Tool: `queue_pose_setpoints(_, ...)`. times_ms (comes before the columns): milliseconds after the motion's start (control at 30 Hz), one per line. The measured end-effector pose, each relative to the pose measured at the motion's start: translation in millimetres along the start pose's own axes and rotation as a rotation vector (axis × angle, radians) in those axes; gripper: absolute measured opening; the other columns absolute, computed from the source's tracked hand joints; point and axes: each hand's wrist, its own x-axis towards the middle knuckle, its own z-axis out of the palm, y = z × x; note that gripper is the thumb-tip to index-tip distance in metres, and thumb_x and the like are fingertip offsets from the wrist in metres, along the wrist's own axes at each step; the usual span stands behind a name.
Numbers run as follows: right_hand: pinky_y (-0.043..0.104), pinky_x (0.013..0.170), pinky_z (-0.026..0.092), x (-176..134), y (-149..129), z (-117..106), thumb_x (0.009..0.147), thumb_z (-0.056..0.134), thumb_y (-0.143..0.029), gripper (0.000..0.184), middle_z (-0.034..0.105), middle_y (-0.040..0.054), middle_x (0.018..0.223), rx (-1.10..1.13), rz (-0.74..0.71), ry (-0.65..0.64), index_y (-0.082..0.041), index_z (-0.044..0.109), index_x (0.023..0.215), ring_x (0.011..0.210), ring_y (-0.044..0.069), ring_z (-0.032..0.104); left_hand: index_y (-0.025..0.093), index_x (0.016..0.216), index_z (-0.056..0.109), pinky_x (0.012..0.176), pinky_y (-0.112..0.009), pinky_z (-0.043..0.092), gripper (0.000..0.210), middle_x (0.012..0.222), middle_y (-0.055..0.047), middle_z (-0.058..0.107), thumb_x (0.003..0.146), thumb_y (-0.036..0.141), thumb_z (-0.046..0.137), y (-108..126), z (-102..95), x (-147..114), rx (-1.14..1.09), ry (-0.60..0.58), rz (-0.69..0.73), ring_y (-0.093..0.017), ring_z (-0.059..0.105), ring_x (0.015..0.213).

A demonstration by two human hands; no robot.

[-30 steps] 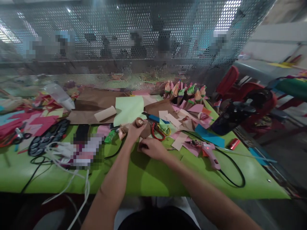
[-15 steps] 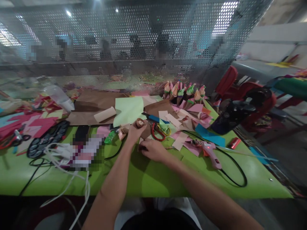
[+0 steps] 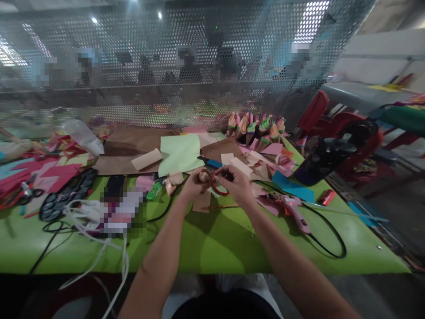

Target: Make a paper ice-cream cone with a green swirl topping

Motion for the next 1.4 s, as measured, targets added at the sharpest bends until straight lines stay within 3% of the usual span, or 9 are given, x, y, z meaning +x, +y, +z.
queue_pose_setpoints(233,0.03,0.068,0.047,1.0,5.0,2.6,0.075,0.065,-0.028,0.017,0.067,0.003,0.085,-0.109,-0.032,-0.038,-0.022,0.068,0.091,0.073,0.018,0.06,0.016,0.069,0.062,0.071,-0.025,0.05,0.042,0.073,0.001,0.06,0.051,0.042,0.091,5.9,1.6,-3.2,0.047,-0.137,0.051,-0.013,0.054,0.072)
queue_pose_setpoints(800,0.032,0.077,0.05,-1.3,5.4,3.5,0.073,0.062,-0.017,0.025,0.074,0.0026,0.093,-0.232,0.009,-0.118,-0.024,0.069,0.096,0.085,0.022,0.066,0.014,0.089,0.077,0.078,-0.029,0.054,0.031,0.088,-0.005,0.078,0.058,0.021,0.078,4.1,3.5,-4.8,0.159,-0.247,0.001,-0.021,0.067,0.081)
queue_pose_setpoints(1100,0.03,0.071,0.049,-0.6,3.0,1.9,0.075,0.069,-0.032,0.024,0.073,0.0016,0.086,-0.144,0.074,-0.162,-0.024,0.068,0.098,0.079,0.02,0.066,0.014,0.086,0.078,0.075,-0.03,0.057,0.032,0.083,-0.005,0.078,0.055,0.024,0.083,3.5,4.2,-4.6,0.088,-0.264,-0.008,-0.02,0.067,0.075)
queue_pose_setpoints(1400,0.029,0.068,0.045,-1.9,7.2,4.4,0.067,0.066,-0.022,0.026,0.068,-0.0023,0.079,-0.2,0.103,-0.181,-0.024,0.063,0.093,0.073,0.019,0.063,0.013,0.084,0.077,0.07,-0.028,0.054,0.024,0.082,-0.006,0.078,0.064,0.025,0.077,0.2,5.4,-5.9,0.213,-0.326,0.078,-0.022,0.067,0.077)
